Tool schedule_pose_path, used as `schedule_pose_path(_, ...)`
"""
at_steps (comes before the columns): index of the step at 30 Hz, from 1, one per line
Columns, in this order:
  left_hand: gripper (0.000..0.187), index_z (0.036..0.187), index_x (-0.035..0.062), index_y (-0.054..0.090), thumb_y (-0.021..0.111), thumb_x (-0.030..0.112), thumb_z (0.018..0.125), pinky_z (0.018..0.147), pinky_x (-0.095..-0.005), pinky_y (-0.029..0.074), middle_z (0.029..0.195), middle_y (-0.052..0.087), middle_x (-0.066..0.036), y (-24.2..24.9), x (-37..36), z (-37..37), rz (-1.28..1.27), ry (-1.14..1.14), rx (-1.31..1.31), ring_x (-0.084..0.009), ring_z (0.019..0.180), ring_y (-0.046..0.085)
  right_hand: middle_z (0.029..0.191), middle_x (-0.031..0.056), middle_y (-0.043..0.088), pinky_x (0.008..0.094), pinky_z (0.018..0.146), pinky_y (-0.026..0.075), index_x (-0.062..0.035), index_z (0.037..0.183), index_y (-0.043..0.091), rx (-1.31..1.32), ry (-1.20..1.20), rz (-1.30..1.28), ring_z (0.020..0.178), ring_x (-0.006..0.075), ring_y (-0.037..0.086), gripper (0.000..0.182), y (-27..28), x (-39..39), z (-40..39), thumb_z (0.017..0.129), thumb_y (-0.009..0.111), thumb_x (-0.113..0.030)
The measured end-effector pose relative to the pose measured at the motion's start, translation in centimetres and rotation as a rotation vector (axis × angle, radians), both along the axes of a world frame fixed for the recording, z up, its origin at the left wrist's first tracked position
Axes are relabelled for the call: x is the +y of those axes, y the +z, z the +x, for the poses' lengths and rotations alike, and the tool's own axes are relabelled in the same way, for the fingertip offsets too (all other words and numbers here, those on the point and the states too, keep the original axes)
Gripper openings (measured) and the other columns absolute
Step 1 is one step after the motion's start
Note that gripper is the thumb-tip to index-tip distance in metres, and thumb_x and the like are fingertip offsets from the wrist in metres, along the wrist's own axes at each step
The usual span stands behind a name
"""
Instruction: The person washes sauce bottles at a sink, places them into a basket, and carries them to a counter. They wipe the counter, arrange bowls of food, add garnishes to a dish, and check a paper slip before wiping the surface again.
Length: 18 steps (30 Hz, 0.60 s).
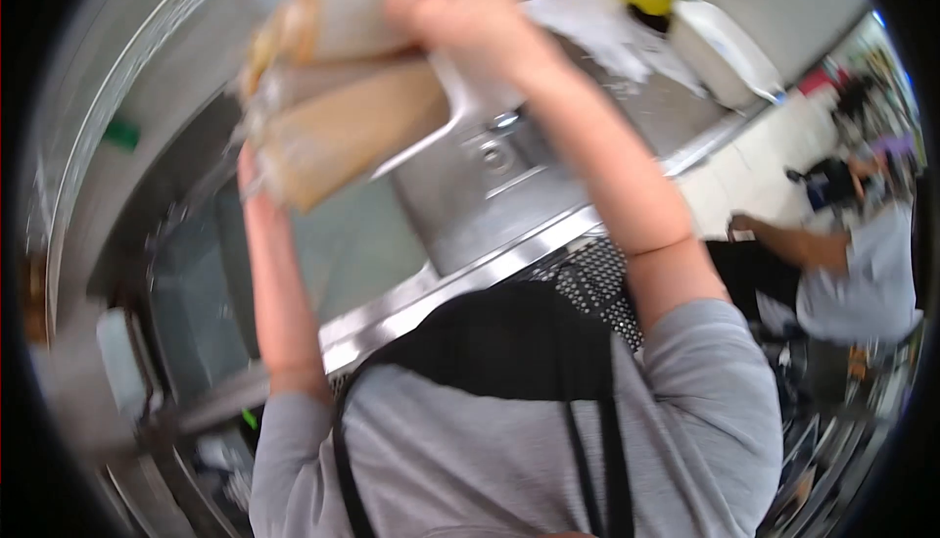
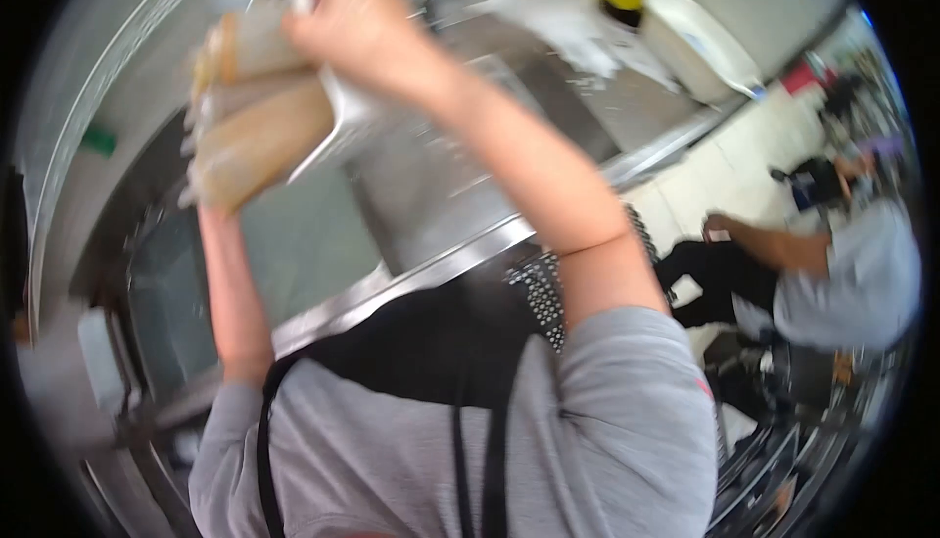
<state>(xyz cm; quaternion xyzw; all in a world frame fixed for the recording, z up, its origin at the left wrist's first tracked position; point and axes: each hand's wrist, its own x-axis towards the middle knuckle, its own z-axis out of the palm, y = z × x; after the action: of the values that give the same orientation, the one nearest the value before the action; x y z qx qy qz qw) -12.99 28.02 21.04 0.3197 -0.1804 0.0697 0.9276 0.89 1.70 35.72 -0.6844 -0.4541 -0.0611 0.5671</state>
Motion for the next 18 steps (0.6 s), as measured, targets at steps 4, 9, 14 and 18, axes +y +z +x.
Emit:
schedule_pose_path(4,0.026,0.101,0.0053,0.053,0.041,0.023,0.087,0.066,-0.0349,0.051,0.086,0.059,-0.007,-2.5,-3.6,-1.9,0.0,0.352,0.512,-0.0183,0.074,0.06,0.059,0.0042,0.046,0.0281,0.05,0.037,-0.0018,0.066,0.045,0.134,-0.107,0.023,0.057,0.0118,0.044,0.022,-4.4,-3.9,-0.3,0.062,0.06,-0.017)
schedule_pose_path(9,0.031,0.111,0.0021,0.049,0.042,0.02,0.087,0.082,-0.0345,0.045,0.104,0.056,-0.009,-8.6,-6.7,-2.4,0.119,0.351,0.697,-0.0204,0.094,0.055,0.059,0.0017,0.041,0.0268,0.049,0.035,-0.0031,0.068,0.042,0.339,-0.157,-0.018,0.058,0.0092,0.039,0.021,-9.5,-10.3,-0.6,0.064,0.06,-0.013)
schedule_pose_path(14,0.025,0.105,0.0012,0.049,0.044,0.016,0.086,0.082,-0.0342,0.045,0.102,0.056,-0.01,-7.4,-15.6,0.3,0.168,0.207,0.719,-0.0203,0.094,0.055,0.06,-0.0028,0.042,0.0231,0.047,0.032,-0.0047,0.067,0.042,0.476,-0.314,0.013,0.057,0.0054,0.038,0.019,-13.5,-19.3,-0.1,0.067,0.061,-0.008)
schedule_pose_path(18,0.01,0.087,0.002,0.047,0.047,0.007,0.078,0.062,-0.0283,0.049,0.086,0.057,-0.009,-5.5,-22.7,4.2,0.348,0.101,0.58,-0.0163,0.072,0.057,0.062,-0.0035,0.044,0.0211,0.047,0.034,-0.0052,0.07,0.043,0.73,-0.418,0.14,0.057,0.0044,0.041,0.019,-16.0,-28.6,-0.5,0.069,0.062,-0.01)
